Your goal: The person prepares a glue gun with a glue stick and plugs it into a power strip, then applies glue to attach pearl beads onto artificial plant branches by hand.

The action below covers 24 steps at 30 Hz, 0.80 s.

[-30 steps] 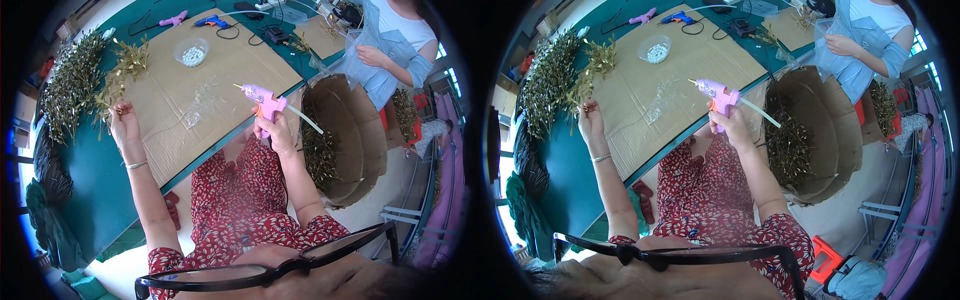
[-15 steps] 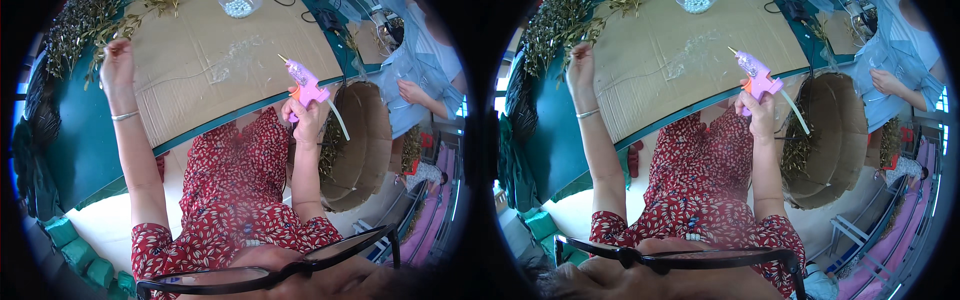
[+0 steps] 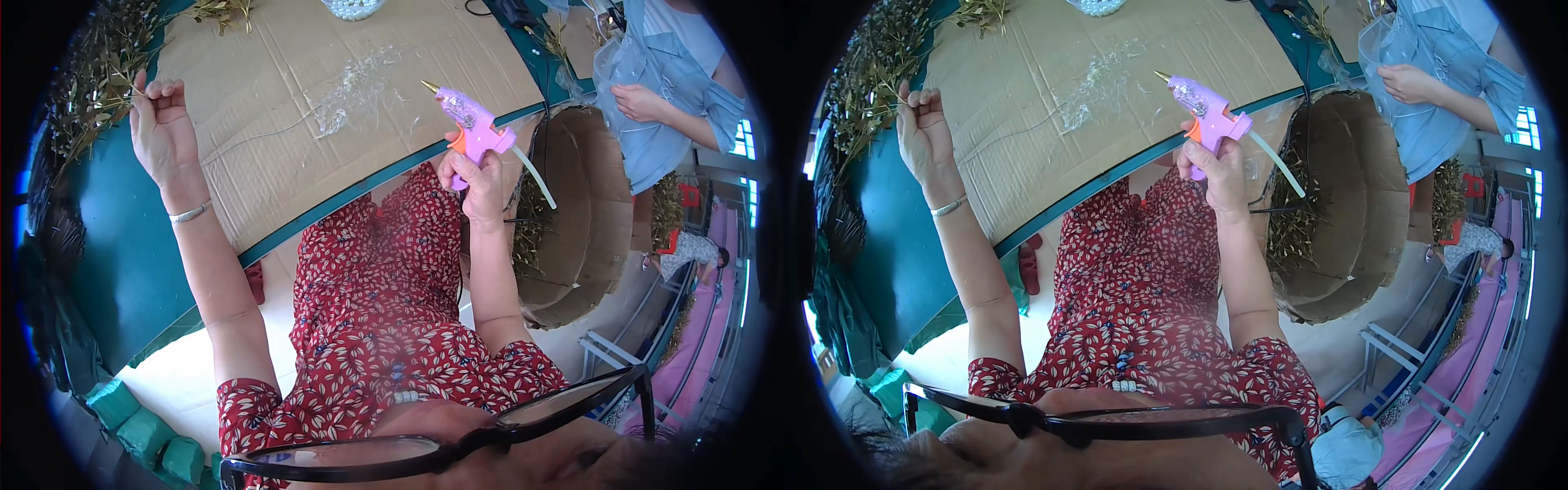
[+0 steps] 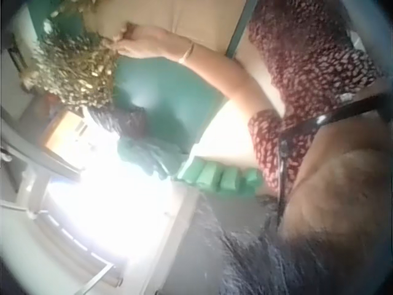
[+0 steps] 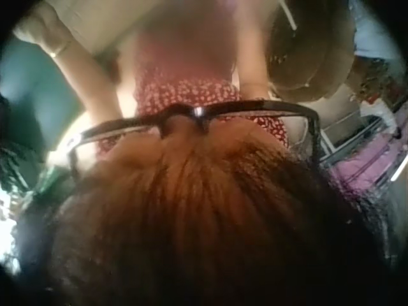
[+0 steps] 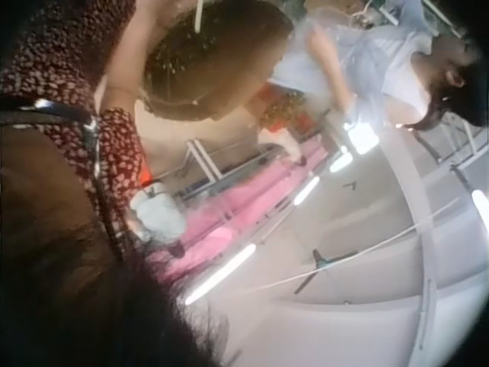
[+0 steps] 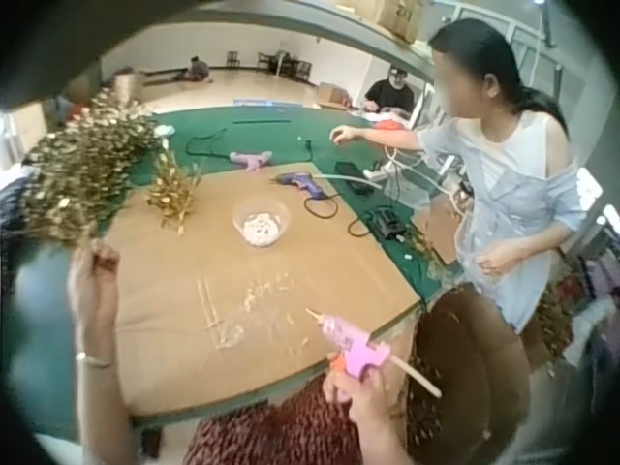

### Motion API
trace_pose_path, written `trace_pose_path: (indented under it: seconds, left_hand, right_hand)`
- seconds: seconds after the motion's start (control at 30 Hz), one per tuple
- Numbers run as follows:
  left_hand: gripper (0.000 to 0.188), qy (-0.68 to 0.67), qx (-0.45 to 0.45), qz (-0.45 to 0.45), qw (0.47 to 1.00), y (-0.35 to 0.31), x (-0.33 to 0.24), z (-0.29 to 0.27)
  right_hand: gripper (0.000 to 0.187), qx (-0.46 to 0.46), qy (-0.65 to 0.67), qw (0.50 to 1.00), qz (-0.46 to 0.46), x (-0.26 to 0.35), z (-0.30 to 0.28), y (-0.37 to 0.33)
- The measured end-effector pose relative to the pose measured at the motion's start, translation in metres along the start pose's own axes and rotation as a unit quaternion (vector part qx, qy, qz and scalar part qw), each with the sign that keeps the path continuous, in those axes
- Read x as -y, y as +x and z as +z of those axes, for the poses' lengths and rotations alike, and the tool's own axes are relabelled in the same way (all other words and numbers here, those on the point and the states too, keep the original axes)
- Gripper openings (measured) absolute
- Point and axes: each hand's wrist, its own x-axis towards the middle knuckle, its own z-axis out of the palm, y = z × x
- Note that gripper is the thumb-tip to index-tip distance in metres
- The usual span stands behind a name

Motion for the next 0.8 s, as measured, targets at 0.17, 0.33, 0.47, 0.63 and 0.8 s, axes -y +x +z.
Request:
trace_pose_path:
  seconds: [0.17,0.33,0.47,0.63,0.8]
  left_hand:
    - [0.044,-0.252,-0.029,-0.16,0.954,0.023,0.006,-0.062]
    - [0.044,-0.197,0.079,-0.111,0.971,0.02,0.0,-0.05]
    - [0.04,-0.23,0.082,-0.11,0.963,0.025,-0.016,-0.03]
    - [0.033,-0.095,0.115,-0.08,0.986,0.018,-0.019,-0.024]
    - [0.029,0.214,0.066,-0.003,0.975,0.0,-0.008,-0.026]
  right_hand:
    - [0.033,0.002,0.006,1.0,0.001,0.001,-0.001,-0.002]
    - [0.034,-0.007,0.003,1.0,0.002,-0.005,-0.006,-0.004]
    - [0.033,-0.017,0.007,1.0,0.005,-0.005,-0.009,-0.005]
    - [0.032,-0.01,0.015,1.0,0.009,-0.009,-0.001,-0.001]
    - [0.032,-0.02,0.006,1.0,-0.018,0.003,-0.007,-0.007]
